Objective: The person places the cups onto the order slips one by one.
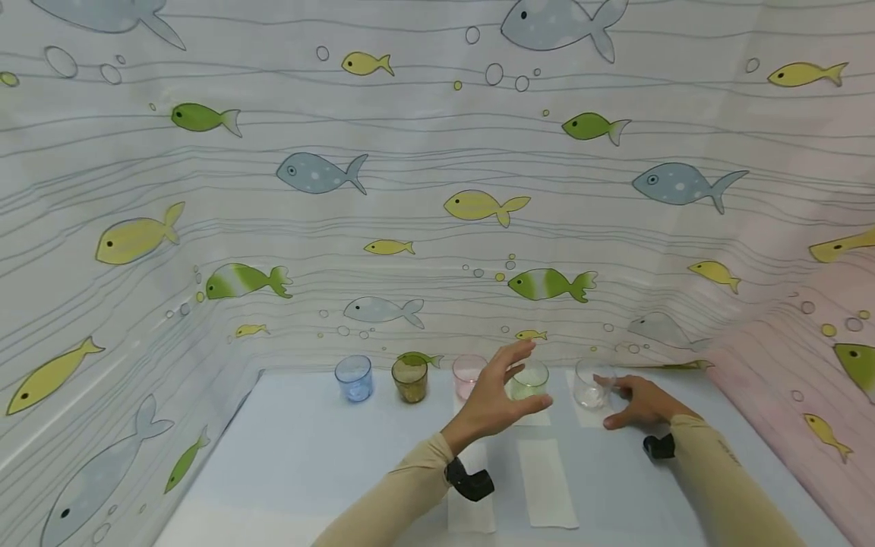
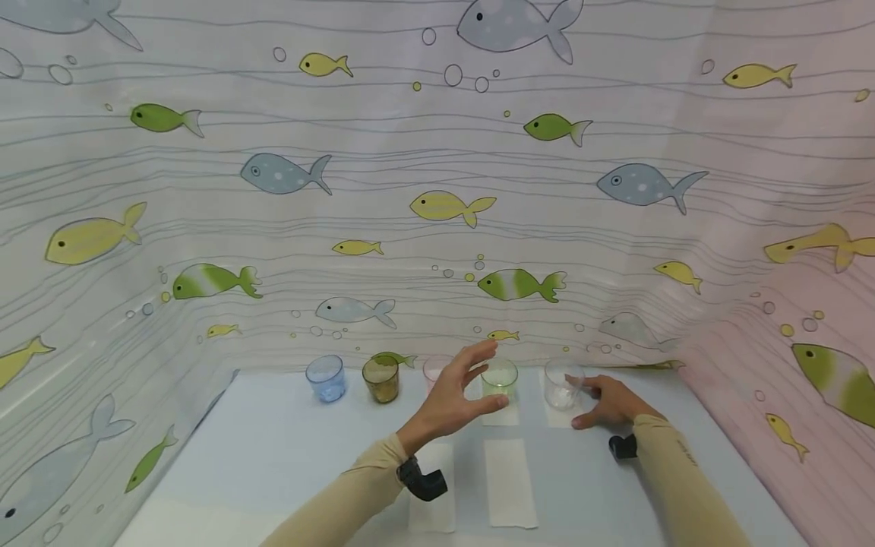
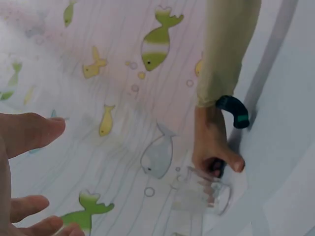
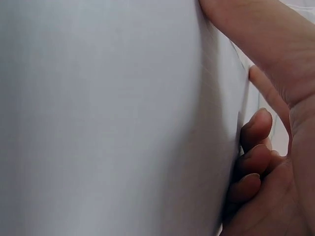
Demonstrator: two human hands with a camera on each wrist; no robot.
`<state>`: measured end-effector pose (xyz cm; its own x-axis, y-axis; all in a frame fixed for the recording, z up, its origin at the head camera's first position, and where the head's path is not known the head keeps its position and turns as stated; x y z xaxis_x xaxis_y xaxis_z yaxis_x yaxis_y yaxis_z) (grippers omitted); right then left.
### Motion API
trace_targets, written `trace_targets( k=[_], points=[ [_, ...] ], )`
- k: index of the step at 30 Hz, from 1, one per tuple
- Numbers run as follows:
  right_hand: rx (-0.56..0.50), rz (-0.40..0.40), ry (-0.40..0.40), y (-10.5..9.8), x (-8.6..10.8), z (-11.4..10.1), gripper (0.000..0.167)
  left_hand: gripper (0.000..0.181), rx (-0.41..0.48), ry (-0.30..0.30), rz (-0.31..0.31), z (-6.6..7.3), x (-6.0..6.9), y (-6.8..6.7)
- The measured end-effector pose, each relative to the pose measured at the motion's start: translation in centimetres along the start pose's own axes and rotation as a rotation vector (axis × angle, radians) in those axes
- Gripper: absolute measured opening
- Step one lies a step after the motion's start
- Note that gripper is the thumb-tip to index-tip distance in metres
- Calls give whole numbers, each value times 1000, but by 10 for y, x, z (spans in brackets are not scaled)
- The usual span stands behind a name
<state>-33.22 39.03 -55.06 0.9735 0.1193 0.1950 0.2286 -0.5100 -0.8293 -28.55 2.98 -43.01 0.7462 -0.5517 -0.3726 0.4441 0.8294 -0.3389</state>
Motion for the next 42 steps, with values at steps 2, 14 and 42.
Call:
trace_targets(
  k=[2, 14, 42],
  points=[
    [1, -6, -13, -1, 1, 1, 122, 82, -2, -13, 15, -5, 7, -11],
    [3, -11, 25, -2, 5, 7, 126, 70, -63, 90, 283, -23, 41, -78],
    [-49, 50, -47, 2, 14, 1, 112, 81, -322, -347, 830, -111, 96, -177]
  ],
)
Point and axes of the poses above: each hand's wrist, its own x-axis away from the middle knuckle, its own y-axis out of the palm, z = x × y, the point moved 1 cm from there along -x, towards the middle knuckle
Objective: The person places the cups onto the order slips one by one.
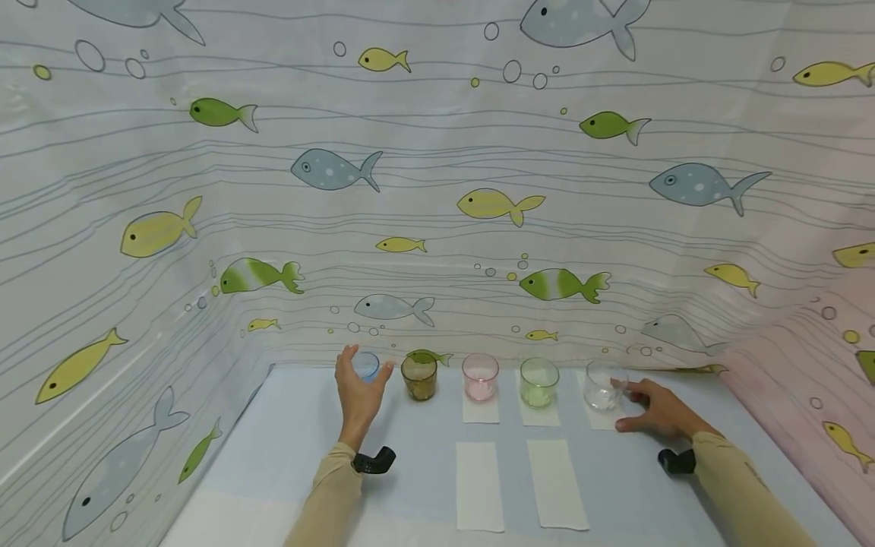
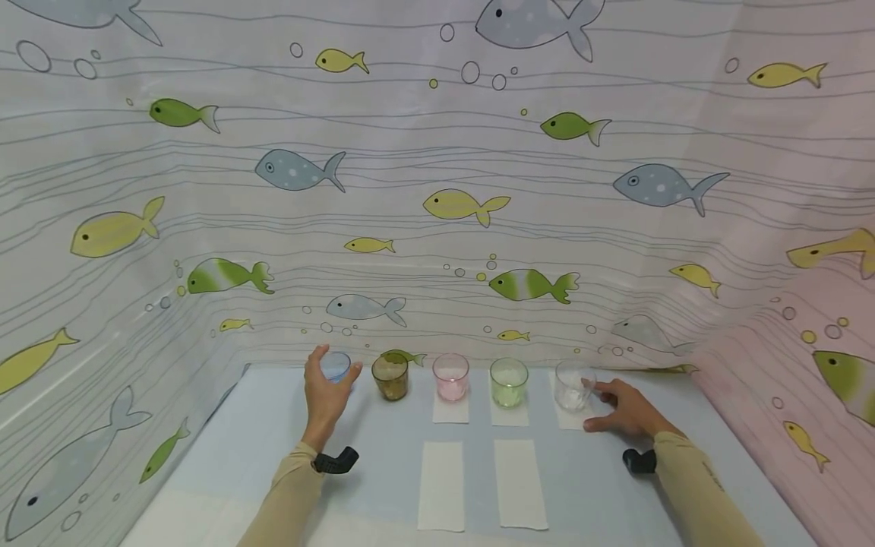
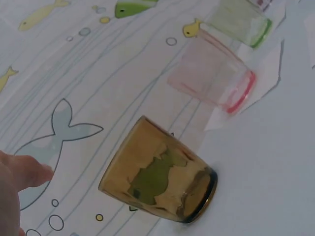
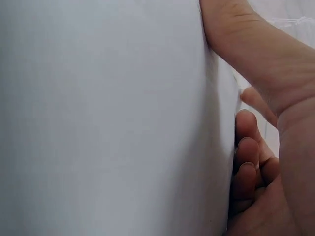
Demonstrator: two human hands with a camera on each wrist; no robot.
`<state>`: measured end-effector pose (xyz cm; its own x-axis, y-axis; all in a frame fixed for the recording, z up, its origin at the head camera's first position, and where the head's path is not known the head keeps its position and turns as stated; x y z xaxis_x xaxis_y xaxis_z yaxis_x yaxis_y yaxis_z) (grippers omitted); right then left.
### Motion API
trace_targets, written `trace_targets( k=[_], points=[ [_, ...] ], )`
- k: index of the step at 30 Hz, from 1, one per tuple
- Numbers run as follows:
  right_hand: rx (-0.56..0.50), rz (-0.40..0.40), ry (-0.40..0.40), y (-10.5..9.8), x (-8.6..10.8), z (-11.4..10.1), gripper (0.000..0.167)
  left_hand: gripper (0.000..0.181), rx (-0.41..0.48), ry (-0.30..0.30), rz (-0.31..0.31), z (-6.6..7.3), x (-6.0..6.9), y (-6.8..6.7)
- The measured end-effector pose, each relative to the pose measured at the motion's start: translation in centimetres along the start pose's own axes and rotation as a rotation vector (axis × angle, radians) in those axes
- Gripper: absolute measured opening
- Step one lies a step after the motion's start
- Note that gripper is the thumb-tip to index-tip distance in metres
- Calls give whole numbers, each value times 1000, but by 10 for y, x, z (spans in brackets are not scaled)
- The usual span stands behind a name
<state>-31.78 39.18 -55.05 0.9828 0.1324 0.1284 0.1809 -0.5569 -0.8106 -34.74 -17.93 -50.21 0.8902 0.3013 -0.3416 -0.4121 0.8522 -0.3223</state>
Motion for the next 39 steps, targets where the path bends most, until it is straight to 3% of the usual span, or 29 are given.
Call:
trace_targets(
  k=[4, 7, 11, 15, 18, 23, 30, 35, 39],
  points=[
    [-17, 9, 6, 3, 0, 2, 115, 77, 1, 35, 30, -6, -2, -2],
    [-19, 10, 14, 4, -1, 3, 118, 79, 0, 25, 54, -14, -4, -3],
    [-12, 5, 24, 3, -4, 3, 119, 86, 12, -52, 54, -26, -4, -5],
    [-3, 11, 31, 0, -5, 2, 119, 91, 45, -142, -4, -37, -3, -8],
    [0, 37, -5, -2, -1, 1, 114, 91, 57, -167, -26, -43, -2, -9],
    [-10, 111, -91, -4, 13, -3, 101, 87, 65, -159, -19, -50, -2, -12],
    [-200, 232, -90, -7, 40, -12, 87, 81, 112, -106, -30, -64, -4, -16],
    [-264, 339, -135, -1, 59, -29, 81, 82, 135, -70, -41, -65, -6, -16],
    [-308, 368, -204, 10, 70, -47, 73, 82, 161, -73, -49, -65, -7, -16]
  ],
)
Point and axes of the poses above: each hand's wrist, its own x-axis away from the middle knuckle, its own y-axis out of the palm, z = x × y, the point moved 1 cm from there along -x, towards the middle knuckle
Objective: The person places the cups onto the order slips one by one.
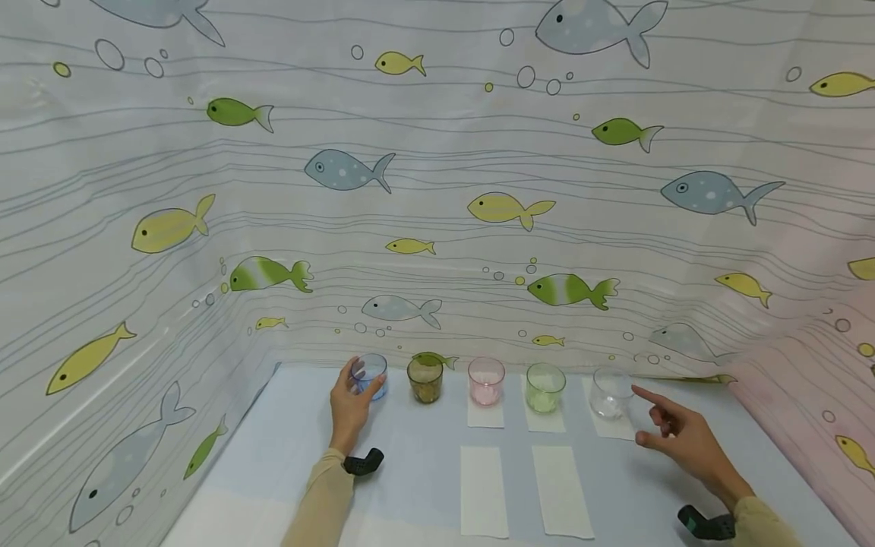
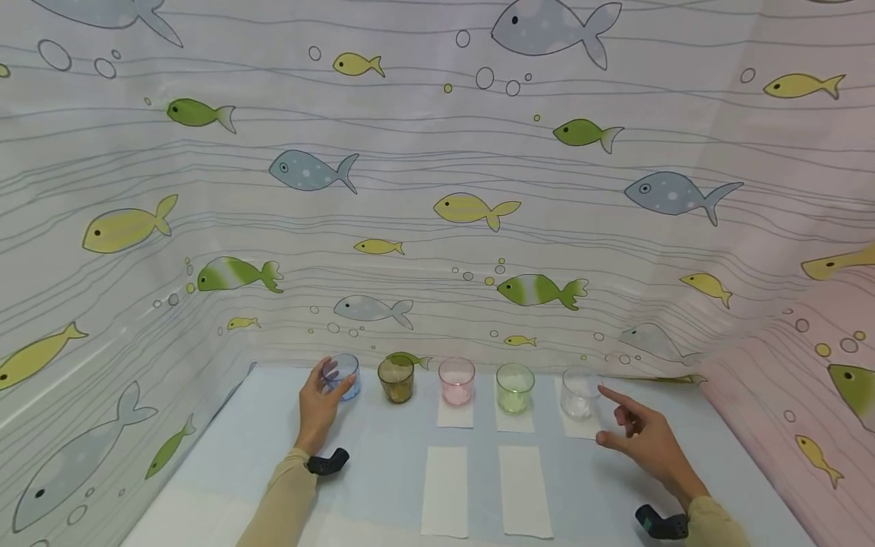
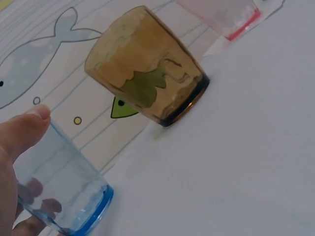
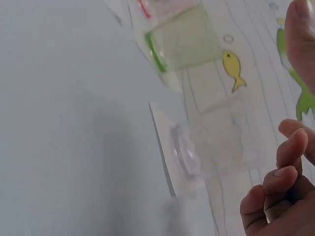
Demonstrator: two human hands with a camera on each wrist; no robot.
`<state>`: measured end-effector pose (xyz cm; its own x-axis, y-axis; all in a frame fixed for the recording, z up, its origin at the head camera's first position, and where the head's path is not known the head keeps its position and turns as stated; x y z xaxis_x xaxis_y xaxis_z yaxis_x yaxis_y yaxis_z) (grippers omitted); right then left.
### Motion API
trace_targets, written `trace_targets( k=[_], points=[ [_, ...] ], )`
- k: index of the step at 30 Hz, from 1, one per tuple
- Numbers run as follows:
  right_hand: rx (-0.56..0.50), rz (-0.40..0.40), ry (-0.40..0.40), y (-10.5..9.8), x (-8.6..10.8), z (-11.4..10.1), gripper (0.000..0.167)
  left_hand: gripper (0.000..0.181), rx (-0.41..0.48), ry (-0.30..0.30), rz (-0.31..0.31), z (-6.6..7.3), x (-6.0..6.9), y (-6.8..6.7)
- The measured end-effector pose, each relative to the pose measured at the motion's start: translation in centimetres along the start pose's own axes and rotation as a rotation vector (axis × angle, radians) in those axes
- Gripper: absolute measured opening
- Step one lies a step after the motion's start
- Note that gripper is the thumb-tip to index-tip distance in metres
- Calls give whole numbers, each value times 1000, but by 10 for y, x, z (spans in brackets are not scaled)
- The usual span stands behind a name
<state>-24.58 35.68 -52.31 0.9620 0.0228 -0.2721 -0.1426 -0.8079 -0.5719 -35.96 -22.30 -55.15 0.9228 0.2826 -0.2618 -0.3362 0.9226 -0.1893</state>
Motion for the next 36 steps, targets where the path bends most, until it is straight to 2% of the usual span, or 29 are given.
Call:
trace_targets(
  k=[4, 6, 14, 21, 24, 30, 36],
  points=[
    [-115, -55, -88, 22, 9, -16, 67, 80, 25, -18, -15, 0, 2, -2],
    [-135, -106, -121, 35, 12, -28, 68, 80, 31, -23, -26, 1, 3, -2],
    [-1, -286, -167, 98, 21, -82, 85, 83, 41, -19, -54, -1, 1, -2],
    [80, -441, -142, 142, 25, -98, 104, 84, 33, -34, -53, -3, -2, -2],
    [109, -473, -157, 152, 27, -99, 106, 84, 22, -40, -57, -4, -2, -2],
    [183, -464, -231, 160, 29, -98, 106, 83, 35, -33, -57, -5, -2, -2],
    [254, -467, -225, 160, 29, -101, 107, 82, 45, -35, -58, -5, -3, -2]
  ],
)
Point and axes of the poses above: each hand's wrist, its own x-axis away from the middle knuckle, its own y-axis out of the palm, z = x × y, the point moved 1 cm from there along -x, towards the middle knuckle
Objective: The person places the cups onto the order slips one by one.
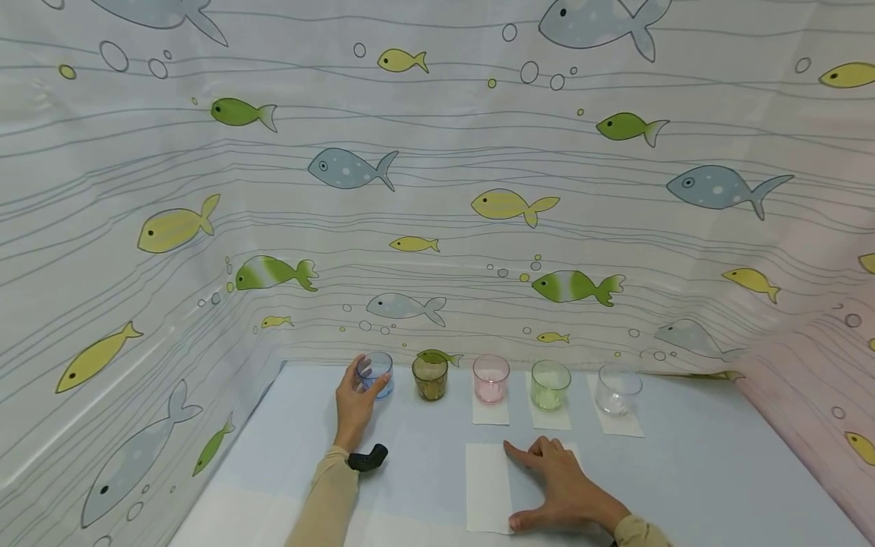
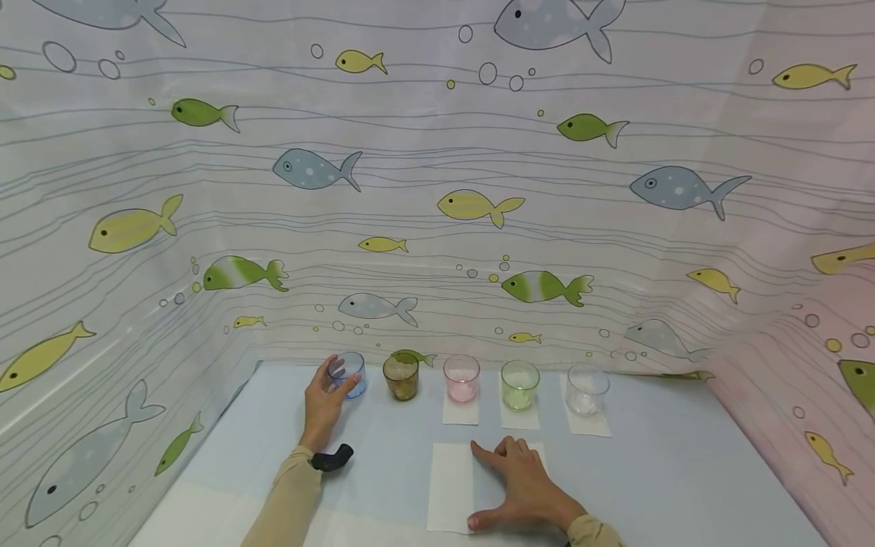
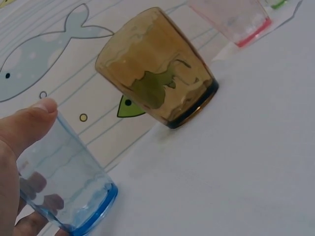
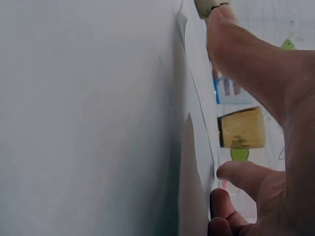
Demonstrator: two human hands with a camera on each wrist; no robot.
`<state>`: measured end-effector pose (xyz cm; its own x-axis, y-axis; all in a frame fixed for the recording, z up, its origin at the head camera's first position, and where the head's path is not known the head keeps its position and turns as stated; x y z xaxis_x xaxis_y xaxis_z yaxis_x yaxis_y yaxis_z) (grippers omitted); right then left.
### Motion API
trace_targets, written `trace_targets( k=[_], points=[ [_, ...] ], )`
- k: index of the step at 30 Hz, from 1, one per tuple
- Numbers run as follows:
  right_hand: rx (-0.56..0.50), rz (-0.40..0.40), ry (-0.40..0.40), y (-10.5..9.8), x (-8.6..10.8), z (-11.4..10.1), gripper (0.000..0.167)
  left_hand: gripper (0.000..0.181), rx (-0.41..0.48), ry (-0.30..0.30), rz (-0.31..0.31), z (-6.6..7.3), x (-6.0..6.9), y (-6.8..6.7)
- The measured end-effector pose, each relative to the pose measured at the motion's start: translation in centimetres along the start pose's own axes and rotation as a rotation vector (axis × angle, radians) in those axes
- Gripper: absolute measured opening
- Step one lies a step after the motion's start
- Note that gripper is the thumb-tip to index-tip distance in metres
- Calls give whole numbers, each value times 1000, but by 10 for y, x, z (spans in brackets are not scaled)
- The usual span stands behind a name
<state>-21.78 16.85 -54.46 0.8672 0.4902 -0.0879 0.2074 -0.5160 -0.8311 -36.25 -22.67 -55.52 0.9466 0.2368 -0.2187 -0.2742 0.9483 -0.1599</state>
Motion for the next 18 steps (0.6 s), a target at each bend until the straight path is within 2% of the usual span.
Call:
trace_targets(
  k=[10, 18],
  points=[
    [89, 14, -7, 2, 0, 0, 109, 85, -14, -13, 10, 2, 0, 0],
    [92, 4, 10, 3, -1, -3, 114, 85, -17, -14, 12, 4, 1, 1]
  ],
)
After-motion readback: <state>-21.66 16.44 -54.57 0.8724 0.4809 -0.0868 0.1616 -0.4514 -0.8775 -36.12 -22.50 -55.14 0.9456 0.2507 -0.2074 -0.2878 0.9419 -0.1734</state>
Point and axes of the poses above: each hand's wrist, its own x-axis away from the middle knuckle, its own y-axis out of the palm, z = x × y, the point moved 1 cm from there along -x, towards the middle knuckle
